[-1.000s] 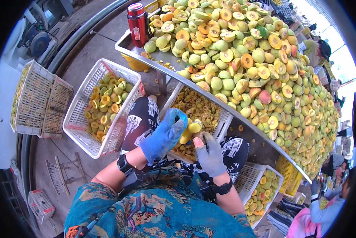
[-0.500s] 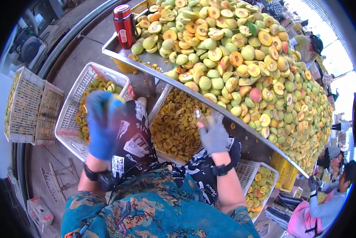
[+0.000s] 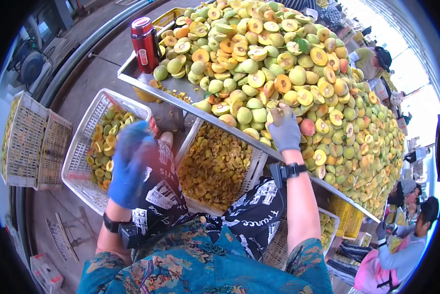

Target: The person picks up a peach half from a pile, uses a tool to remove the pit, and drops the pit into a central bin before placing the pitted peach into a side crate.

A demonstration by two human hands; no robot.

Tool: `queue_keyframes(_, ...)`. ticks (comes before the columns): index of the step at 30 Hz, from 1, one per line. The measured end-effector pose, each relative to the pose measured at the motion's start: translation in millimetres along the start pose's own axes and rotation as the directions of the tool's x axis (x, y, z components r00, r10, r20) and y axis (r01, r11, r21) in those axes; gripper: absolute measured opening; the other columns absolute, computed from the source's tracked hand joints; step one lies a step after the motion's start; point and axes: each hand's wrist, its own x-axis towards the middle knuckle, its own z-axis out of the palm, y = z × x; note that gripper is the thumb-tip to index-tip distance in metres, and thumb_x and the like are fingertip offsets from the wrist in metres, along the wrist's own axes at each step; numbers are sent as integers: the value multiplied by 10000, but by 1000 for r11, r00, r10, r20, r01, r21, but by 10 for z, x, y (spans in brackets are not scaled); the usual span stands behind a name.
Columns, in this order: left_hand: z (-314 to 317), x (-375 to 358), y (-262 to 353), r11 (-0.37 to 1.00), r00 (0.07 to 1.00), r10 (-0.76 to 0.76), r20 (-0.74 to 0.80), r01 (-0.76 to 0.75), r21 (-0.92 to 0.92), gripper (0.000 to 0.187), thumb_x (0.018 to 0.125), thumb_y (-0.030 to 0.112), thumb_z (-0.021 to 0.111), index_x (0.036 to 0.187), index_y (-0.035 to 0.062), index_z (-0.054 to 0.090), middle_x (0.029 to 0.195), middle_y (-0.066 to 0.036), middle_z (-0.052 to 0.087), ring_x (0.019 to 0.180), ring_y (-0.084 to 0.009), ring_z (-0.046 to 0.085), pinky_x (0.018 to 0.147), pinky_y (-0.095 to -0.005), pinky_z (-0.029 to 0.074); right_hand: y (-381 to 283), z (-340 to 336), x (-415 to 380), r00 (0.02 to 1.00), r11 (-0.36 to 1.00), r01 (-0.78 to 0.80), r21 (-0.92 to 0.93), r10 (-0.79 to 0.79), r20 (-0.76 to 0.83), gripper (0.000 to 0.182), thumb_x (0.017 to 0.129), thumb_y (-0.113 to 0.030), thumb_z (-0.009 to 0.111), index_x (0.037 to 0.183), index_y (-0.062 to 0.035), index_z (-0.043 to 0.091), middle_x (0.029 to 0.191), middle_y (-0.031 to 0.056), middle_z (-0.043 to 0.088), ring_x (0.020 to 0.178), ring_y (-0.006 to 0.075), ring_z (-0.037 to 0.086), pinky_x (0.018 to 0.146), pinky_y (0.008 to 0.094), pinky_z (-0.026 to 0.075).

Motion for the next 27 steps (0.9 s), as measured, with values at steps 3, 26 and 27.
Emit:
queue_keyframes(3,397,14,-8,934,914,-258,314,319,-159,441,1002,340,511,1327,41,485,1114,-84,588,946,-151,596,816,-285,498,-688,-509,-162,964,863,-265,429,248,98,627,729,-229,758,1268,-130,454,1201,140,565,1043,378,586,886,468,482)
queue_keyframes(26,802,-289,-212,588,795,15,606,483,-649,769,813,399,690,1412,30,378,1366,-172,478,1165,-297,537,1051,-412,400,-2048,-1174,-1192,954,598,-297,745,206,216,295,922,-248,625,1065,-4,543,845,234,640,795,438,636,663,454,500)
queue_keyframes(27,797,-310,-206,588,796,14,605,483,-649,769,813,399,690,1412,30,378,1366,-172,478,1165,-297,537,1051,-412,400,-2066,-1164,-1205,954,598,-297,745,205,217,295,922,-248,625,1065,-4,543,845,234,640,795,438,636,663,454,500)
